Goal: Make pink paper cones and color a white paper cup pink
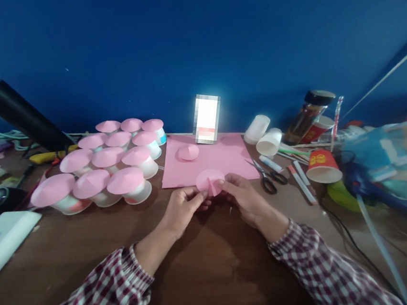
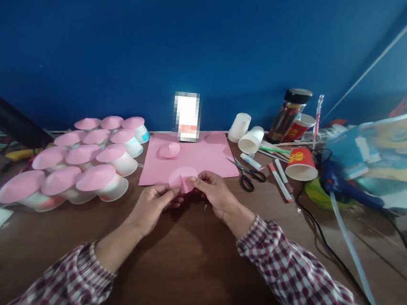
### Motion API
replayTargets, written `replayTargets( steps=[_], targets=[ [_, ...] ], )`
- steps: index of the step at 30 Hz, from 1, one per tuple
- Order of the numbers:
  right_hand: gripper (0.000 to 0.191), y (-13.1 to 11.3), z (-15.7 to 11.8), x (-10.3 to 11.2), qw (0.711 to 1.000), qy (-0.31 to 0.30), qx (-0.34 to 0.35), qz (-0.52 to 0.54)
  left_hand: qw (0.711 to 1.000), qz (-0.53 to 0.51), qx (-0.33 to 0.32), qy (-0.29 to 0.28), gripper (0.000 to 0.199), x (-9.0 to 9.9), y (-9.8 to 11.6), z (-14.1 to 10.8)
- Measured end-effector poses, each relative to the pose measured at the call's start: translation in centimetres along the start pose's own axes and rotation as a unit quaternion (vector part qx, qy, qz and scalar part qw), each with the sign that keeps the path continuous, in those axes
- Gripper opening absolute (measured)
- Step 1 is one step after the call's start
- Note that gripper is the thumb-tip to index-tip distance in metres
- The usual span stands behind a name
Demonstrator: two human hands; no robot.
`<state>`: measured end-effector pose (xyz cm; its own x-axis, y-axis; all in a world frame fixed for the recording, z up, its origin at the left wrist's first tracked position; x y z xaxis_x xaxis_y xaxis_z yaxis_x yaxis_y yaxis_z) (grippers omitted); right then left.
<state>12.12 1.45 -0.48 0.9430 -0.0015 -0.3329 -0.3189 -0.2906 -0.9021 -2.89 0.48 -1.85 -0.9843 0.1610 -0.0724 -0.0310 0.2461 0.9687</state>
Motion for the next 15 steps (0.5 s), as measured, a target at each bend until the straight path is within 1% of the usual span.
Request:
replayTargets(
  steps=[10,15],
  targets=[
    [0.038,-0.19,0.03,-0.03,0.999,0.016,0.027,-0.013,1.0,-0.008,0.006,0.006,0.026,-0.21,0.33,0.05],
    [0.039,-0.38,-0.26,-0.3,0.999,0.024,0.023,-0.01,1.0,-0.022,0.015,0.008,0.024,-0.3,0.45,-0.09]
  ],
)
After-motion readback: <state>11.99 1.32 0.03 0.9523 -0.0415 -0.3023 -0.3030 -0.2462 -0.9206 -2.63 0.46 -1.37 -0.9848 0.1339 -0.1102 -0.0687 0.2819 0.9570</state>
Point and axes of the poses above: each hand's wrist, its own z-axis towards the middle knuckle, its own x-axis out of the back of the hand, y = z × x, the point moved 6 cm from there along z, towards the middle knuckle, and after that the axes turned 7 degrees about z, right-handed, at the moved point
